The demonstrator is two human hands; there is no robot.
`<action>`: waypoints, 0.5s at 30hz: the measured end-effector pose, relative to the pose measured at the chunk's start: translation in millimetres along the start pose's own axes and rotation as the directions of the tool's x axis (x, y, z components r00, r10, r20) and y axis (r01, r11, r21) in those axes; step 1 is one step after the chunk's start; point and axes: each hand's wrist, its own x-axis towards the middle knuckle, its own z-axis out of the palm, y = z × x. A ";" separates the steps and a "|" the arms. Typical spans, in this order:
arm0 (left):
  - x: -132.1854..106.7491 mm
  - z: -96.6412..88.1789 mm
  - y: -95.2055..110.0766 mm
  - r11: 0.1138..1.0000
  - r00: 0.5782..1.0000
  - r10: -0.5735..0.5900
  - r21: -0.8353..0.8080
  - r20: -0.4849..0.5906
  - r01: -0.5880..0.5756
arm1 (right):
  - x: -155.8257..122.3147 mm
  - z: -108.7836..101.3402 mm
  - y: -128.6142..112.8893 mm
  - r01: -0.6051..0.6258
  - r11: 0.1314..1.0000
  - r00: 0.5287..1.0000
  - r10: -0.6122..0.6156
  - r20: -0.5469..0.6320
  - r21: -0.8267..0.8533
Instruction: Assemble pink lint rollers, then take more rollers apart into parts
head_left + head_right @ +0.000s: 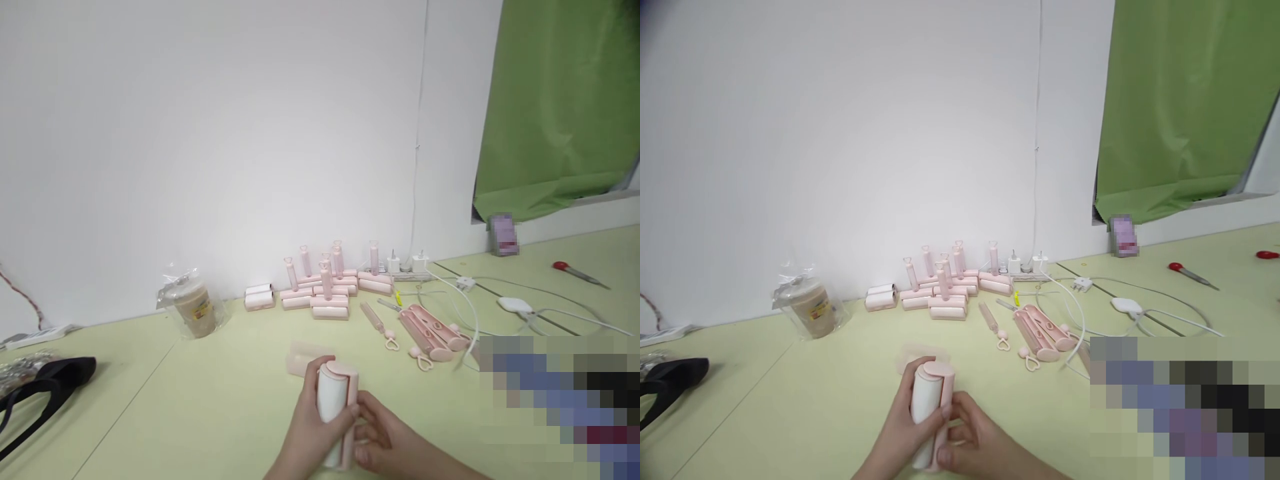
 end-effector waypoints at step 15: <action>38.4 -75.7 -57.9 0.998 0.995 -0.053 0.041 0.080 0.050 | 2.0 -43.5 -50.5 -0.102 0.908 0.940 -0.045 -0.337 -0.405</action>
